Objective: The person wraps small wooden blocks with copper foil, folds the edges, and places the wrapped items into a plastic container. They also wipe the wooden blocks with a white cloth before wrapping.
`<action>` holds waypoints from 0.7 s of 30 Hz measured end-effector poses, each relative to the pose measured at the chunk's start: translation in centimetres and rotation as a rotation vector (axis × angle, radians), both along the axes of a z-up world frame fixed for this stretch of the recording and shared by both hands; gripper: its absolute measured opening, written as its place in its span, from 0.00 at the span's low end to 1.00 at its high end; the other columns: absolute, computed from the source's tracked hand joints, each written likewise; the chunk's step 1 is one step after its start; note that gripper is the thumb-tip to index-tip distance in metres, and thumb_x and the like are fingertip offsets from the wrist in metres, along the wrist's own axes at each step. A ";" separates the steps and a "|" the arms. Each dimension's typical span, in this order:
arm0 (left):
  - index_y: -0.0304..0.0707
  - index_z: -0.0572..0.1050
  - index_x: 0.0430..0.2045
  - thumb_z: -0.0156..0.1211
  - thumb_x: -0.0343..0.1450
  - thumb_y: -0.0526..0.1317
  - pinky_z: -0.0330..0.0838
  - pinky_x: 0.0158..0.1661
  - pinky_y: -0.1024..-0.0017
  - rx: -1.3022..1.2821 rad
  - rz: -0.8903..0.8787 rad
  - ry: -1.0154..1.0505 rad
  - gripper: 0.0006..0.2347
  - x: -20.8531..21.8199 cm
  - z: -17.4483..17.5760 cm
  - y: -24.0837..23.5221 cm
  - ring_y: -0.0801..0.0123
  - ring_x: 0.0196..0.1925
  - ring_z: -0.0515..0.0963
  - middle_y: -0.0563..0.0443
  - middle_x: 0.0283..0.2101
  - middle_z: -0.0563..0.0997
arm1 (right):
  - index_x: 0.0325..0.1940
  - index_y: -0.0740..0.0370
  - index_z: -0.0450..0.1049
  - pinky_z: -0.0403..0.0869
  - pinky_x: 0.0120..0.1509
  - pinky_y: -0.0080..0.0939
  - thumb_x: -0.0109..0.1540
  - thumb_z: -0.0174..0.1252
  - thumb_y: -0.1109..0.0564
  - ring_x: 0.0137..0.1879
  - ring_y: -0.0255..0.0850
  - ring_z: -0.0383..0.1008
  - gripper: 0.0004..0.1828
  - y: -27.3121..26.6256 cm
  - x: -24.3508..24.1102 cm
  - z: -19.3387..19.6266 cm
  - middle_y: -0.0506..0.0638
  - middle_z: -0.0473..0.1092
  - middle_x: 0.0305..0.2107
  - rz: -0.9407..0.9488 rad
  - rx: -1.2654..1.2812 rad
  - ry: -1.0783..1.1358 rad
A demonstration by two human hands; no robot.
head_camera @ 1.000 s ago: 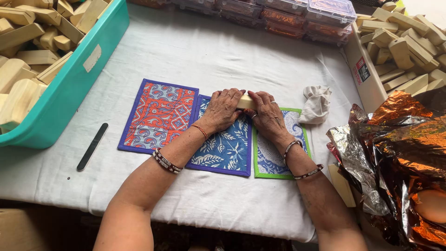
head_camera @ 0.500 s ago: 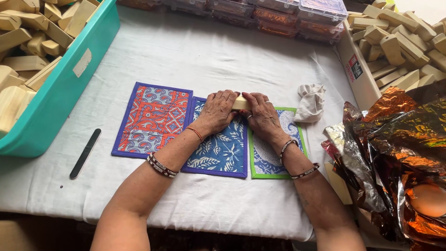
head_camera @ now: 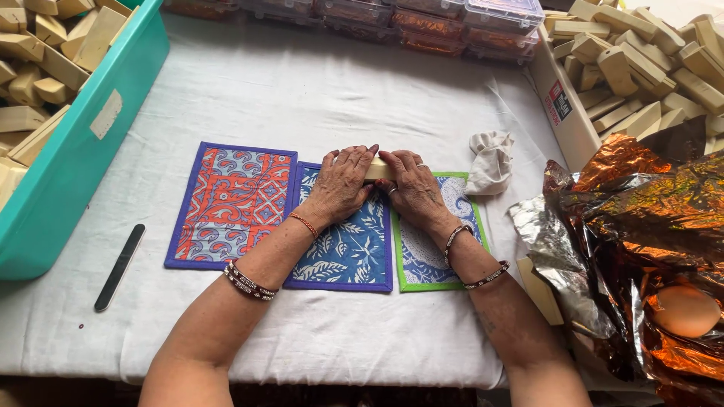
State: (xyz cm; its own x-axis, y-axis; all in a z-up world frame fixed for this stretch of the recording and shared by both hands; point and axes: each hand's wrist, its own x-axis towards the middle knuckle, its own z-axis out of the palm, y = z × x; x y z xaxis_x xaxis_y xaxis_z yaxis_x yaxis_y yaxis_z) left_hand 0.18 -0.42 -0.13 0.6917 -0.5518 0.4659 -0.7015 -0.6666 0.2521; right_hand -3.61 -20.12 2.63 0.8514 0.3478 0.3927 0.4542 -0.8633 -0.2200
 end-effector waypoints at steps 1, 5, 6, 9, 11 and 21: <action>0.36 0.60 0.68 0.64 0.68 0.46 0.56 0.64 0.51 0.001 -0.005 0.000 0.33 0.1 -0.2 0.0 0.58 0.67 0.67 0.43 0.62 0.70 | 0.68 0.61 0.66 0.71 0.64 0.52 0.63 0.62 0.50 0.64 0.54 0.67 0.30 0.0 0.0 -0.1 0.57 0.66 0.57 -0.005 0.001 0.000; 0.35 0.60 0.68 0.64 0.68 0.44 0.59 0.62 0.55 -0.003 -0.021 0.009 0.32 0.2 -0.2 0.0 0.56 0.65 0.68 0.43 0.61 0.71 | 0.68 0.62 0.64 0.70 0.64 0.51 0.63 0.63 0.50 0.64 0.54 0.66 0.32 0.0 0.0 -0.1 0.57 0.66 0.58 -0.012 0.003 0.022; 0.35 0.61 0.68 0.64 0.68 0.44 0.60 0.61 0.56 -0.004 -0.020 0.007 0.32 0.1 -0.1 0.1 0.56 0.64 0.69 0.43 0.61 0.72 | 0.68 0.62 0.64 0.70 0.65 0.51 0.62 0.63 0.50 0.65 0.54 0.66 0.32 0.0 0.0 -0.1 0.57 0.66 0.58 0.001 0.002 0.009; 0.34 0.62 0.66 0.64 0.69 0.44 0.61 0.59 0.56 -0.002 -0.015 -0.011 0.30 0.3 -0.1 0.1 0.56 0.63 0.70 0.42 0.60 0.72 | 0.69 0.60 0.64 0.69 0.65 0.51 0.62 0.64 0.50 0.65 0.53 0.66 0.33 0.1 -0.1 0.2 0.56 0.66 0.58 -0.003 0.009 -0.004; 0.35 0.63 0.66 0.64 0.68 0.43 0.62 0.59 0.57 -0.002 -0.017 -0.010 0.30 0.3 -0.3 0.0 0.56 0.63 0.70 0.43 0.60 0.72 | 0.70 0.59 0.64 0.69 0.66 0.51 0.62 0.64 0.51 0.65 0.52 0.65 0.34 0.1 -0.3 0.3 0.56 0.66 0.58 -0.007 0.014 0.009; 0.38 0.65 0.65 0.64 0.68 0.43 0.63 0.58 0.57 -0.025 -0.022 -0.024 0.29 0.2 -0.2 0.2 0.56 0.62 0.70 0.43 0.60 0.72 | 0.67 0.55 0.68 0.68 0.72 0.51 0.61 0.68 0.51 0.72 0.55 0.61 0.32 0.6 -1.0 2.1 0.55 0.64 0.64 0.017 0.127 -0.157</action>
